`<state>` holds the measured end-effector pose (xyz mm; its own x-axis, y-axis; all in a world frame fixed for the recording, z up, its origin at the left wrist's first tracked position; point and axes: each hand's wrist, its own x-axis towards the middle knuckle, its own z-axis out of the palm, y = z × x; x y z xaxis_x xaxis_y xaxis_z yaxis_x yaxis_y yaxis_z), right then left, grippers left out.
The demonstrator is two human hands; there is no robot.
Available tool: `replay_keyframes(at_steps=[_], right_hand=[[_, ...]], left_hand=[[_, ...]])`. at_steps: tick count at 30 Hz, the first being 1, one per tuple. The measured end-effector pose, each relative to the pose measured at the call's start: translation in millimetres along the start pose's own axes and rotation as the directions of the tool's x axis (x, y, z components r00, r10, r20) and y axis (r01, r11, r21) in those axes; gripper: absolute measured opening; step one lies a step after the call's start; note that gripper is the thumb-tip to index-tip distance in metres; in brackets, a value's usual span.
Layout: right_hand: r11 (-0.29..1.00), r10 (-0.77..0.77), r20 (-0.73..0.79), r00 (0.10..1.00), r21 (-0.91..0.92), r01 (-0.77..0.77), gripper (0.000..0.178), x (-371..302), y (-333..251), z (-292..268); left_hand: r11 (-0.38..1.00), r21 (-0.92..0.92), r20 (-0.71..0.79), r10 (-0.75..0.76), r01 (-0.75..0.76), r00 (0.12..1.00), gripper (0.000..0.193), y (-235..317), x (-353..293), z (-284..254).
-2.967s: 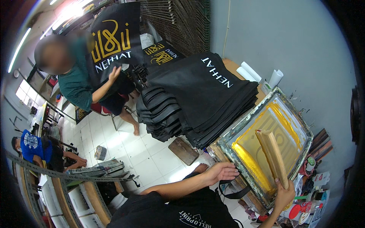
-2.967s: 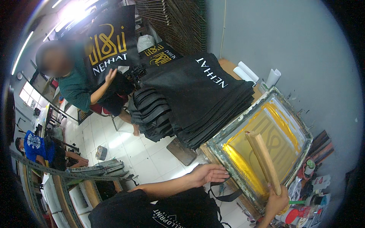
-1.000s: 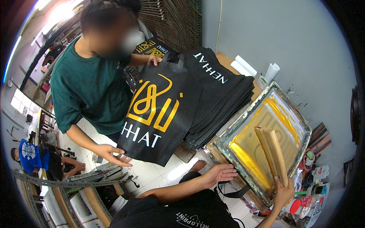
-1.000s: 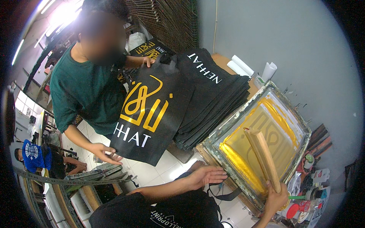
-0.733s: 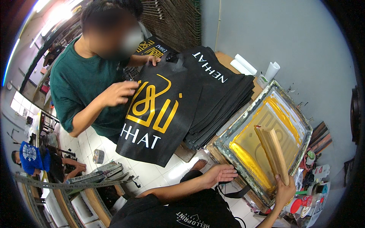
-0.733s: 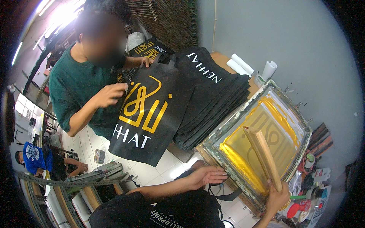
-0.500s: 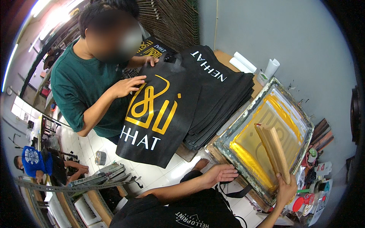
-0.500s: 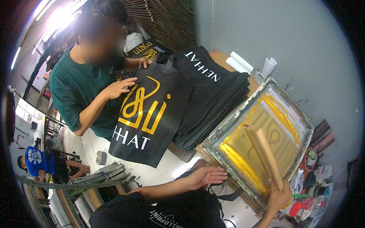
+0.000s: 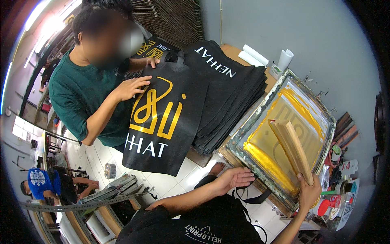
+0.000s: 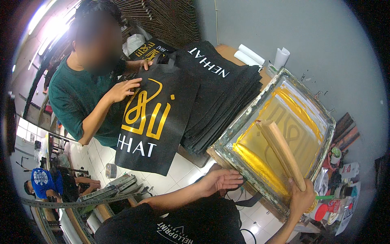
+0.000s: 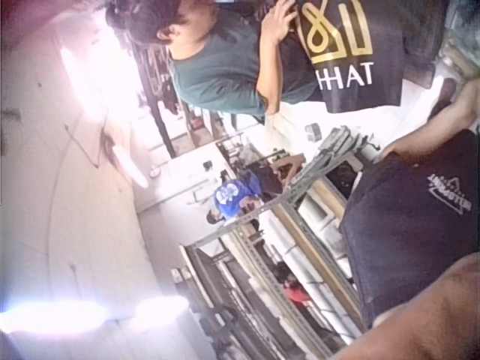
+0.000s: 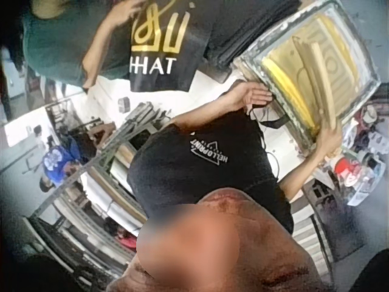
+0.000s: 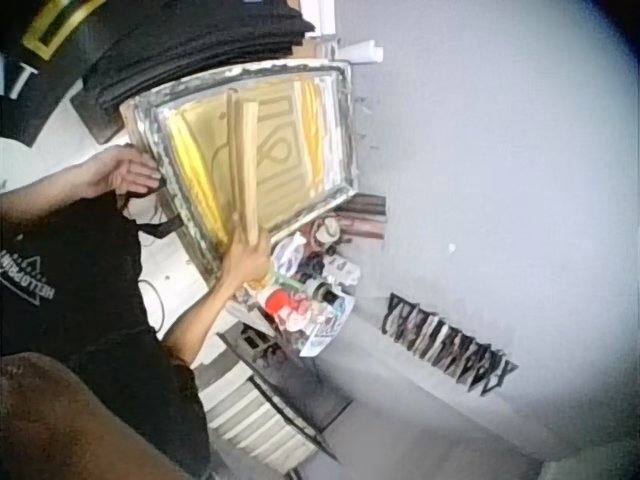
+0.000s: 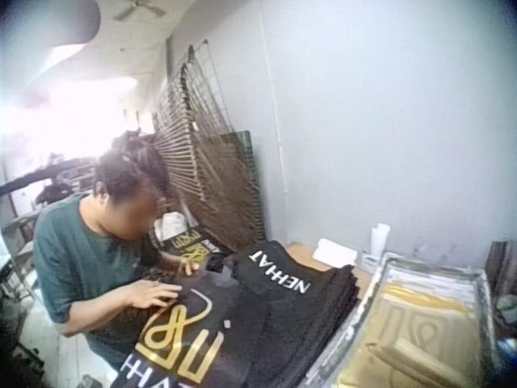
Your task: The person performs screen printing on black bags by placing a bag on a flat surface, lowering a screen over it, and using a squeegee to spread gold ink across the stencil, repeating this process for multiple bags.
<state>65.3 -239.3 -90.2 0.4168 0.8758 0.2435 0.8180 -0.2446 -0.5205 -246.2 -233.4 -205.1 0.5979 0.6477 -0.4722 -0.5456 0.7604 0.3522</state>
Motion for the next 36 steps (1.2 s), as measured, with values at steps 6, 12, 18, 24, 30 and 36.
replay_keyframes(at_steps=[6,12,18,24,30,36], right_hand=[[1.000,0.017,0.021,1.000,0.013,-0.017,0.036,2,0,-7],[0.998,0.017,-0.017,1.000,0.061,-0.016,0.038,-2,16,-6],[0.998,0.051,0.008,0.999,0.027,-0.051,0.038,-6,7,-15],[0.987,0.083,-0.009,0.997,0.139,-0.081,0.037,-9,11,-14],[0.976,0.115,-0.013,0.993,0.187,-0.111,0.040,-7,16,-24],[0.980,0.122,-0.020,0.992,0.161,-0.117,0.039,-1,13,-30]], left_hand=[[0.999,0.045,-0.008,0.013,-0.013,1.000,0.045,5,-2,4],[0.983,0.157,-0.069,0.103,-0.091,0.992,0.035,2,-6,4],[0.972,0.193,-0.200,0.171,-0.132,0.965,0.036,4,-16,12],[0.945,0.112,-0.060,0.314,-0.307,0.947,0.077,5,-13,13],[0.943,0.025,-0.044,0.332,-0.331,0.942,0.069,17,-9,16],[0.942,0.075,-0.096,0.333,-0.327,0.938,0.060,10,-17,15]])
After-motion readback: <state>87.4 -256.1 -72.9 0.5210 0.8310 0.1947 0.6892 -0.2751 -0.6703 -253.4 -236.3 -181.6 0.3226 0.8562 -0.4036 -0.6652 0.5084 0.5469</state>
